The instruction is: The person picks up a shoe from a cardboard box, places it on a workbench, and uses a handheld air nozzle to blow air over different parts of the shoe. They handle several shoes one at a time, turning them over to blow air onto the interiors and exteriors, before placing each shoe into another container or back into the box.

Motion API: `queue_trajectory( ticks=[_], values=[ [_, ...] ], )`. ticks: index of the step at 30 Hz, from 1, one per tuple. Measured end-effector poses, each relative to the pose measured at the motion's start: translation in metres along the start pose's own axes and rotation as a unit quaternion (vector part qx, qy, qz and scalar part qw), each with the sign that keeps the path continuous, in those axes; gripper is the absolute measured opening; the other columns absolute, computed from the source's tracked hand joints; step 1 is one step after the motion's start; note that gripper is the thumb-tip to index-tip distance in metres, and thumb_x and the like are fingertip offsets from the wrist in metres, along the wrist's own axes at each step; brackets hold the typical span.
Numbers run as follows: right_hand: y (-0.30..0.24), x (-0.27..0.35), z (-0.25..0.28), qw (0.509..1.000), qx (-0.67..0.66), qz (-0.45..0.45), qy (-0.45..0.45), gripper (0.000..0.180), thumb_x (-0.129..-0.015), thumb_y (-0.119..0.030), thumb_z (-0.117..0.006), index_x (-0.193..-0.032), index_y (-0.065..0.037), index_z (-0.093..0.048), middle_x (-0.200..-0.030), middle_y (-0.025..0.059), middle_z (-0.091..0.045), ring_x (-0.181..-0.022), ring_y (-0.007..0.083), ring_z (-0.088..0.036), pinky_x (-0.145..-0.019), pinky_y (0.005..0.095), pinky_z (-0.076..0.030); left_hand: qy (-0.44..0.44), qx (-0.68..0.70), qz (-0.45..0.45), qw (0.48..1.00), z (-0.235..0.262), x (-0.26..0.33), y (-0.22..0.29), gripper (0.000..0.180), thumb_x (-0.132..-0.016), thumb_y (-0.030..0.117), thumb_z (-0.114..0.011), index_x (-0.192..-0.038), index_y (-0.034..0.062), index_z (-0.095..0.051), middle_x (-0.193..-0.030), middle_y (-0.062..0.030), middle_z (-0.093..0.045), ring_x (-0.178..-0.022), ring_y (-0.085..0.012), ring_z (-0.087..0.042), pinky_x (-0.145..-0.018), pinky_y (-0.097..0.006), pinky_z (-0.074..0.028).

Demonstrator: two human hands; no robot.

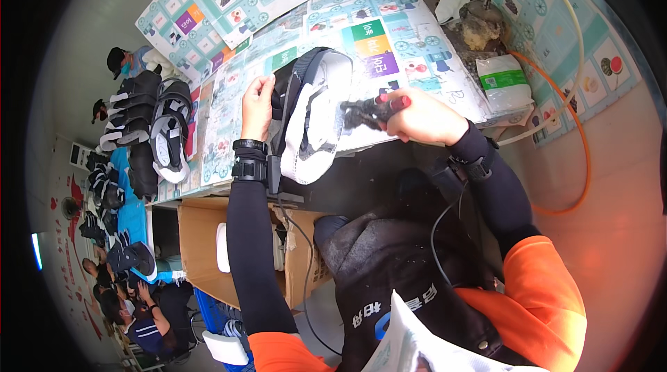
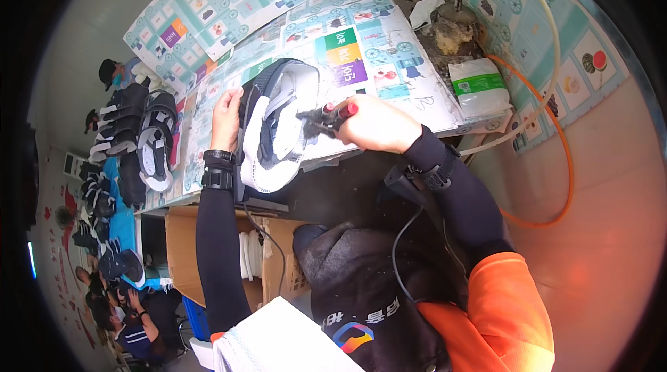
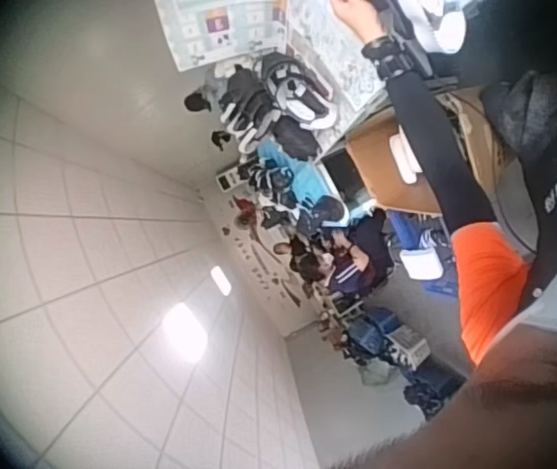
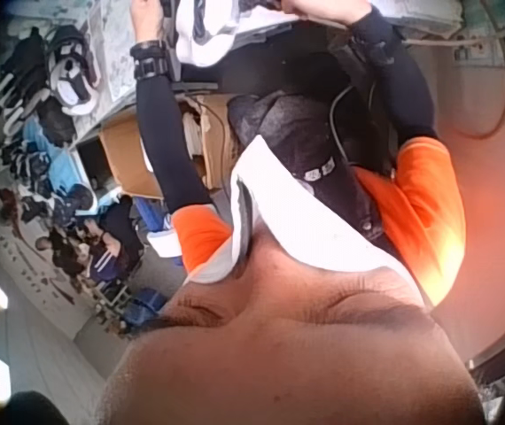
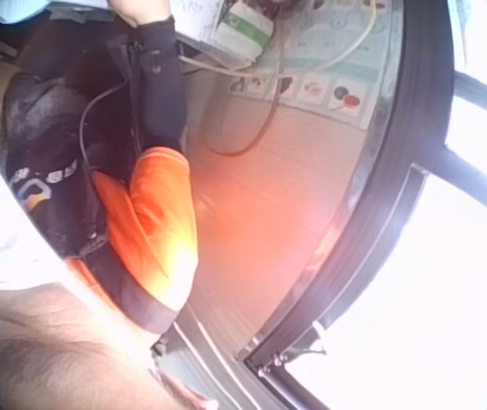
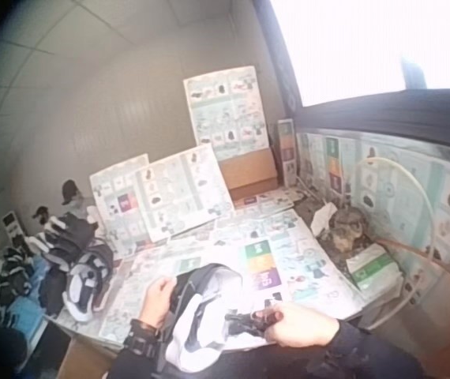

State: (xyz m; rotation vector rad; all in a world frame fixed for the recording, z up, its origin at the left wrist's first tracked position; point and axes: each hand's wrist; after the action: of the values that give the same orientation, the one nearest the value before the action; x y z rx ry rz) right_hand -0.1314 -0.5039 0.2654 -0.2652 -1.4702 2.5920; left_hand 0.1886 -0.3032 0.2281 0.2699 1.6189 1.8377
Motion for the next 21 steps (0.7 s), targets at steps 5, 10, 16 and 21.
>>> queue_trajectory(
  ticks=[5, 10, 16, 21],
  values=[
    [-0.003, -0.014, -0.003, 0.991, -0.056, -0.058, 0.104, 0.019, -0.077, -0.013, -0.063, -0.085, 0.003, -0.069, -0.066, 0.0128, -0.063, -0.063, 0.0216, -0.063, -0.063, 0.0348, -0.049, -0.006, -0.001, 0.0, 1.0, -0.004, -0.002, 0.001, 0.023, -0.104, 0.025, -0.066, -0.095, 0.0048, -0.067, -0.086, 0.008, -0.056, -0.082, -0.0034, -0.045, -0.076, -0.021, -0.037],
    [-0.005, -0.02, 0.0, 0.995, -0.059, -0.028, -0.08, 0.017, -0.075, -0.014, -0.065, -0.077, 0.003, -0.067, -0.064, 0.0102, -0.065, -0.055, 0.0179, -0.061, -0.057, 0.0334, -0.048, -0.007, -0.001, 0.0, 1.0, 0.003, 0.001, -0.002, 0.023, -0.104, 0.025, -0.066, -0.094, 0.0041, -0.066, -0.085, 0.0078, -0.055, -0.082, -0.0038, -0.044, -0.077, -0.021, -0.037],
    [-0.01, -0.029, -0.002, 0.993, -0.056, -0.066, 0.08, 0.021, -0.073, -0.012, -0.064, -0.088, 0.003, -0.068, -0.063, 0.0081, -0.064, -0.055, 0.0177, -0.063, -0.055, 0.0314, -0.047, -0.003, -0.003, -0.006, 1.0, -0.001, 0.001, -0.001, 0.023, -0.104, 0.024, -0.065, -0.093, 0.0042, -0.066, -0.085, 0.0079, -0.055, -0.081, -0.0039, -0.044, -0.076, -0.021, -0.036],
    [-0.021, -0.02, 0.0, 0.993, -0.076, -0.072, -0.05, 0.023, -0.071, -0.006, -0.064, -0.091, 0.005, -0.067, -0.062, 0.0062, -0.061, -0.056, 0.0136, -0.06, -0.055, 0.0291, -0.044, -0.001, 0.002, -0.006, 1.0, 0.001, 0.003, -0.001, 0.023, -0.104, 0.024, -0.065, -0.093, 0.0046, -0.066, -0.085, 0.0082, -0.055, -0.081, -0.0034, -0.044, -0.075, -0.021, -0.036]
  ],
)
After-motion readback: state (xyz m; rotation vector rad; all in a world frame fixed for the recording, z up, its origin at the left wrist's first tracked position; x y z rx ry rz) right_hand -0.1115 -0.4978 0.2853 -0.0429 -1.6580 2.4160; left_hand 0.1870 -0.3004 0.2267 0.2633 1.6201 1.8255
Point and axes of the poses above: each hand's wrist, its own x-axis away from the middle knuckle, its own z-axis out of the back of the hand, y = z × x
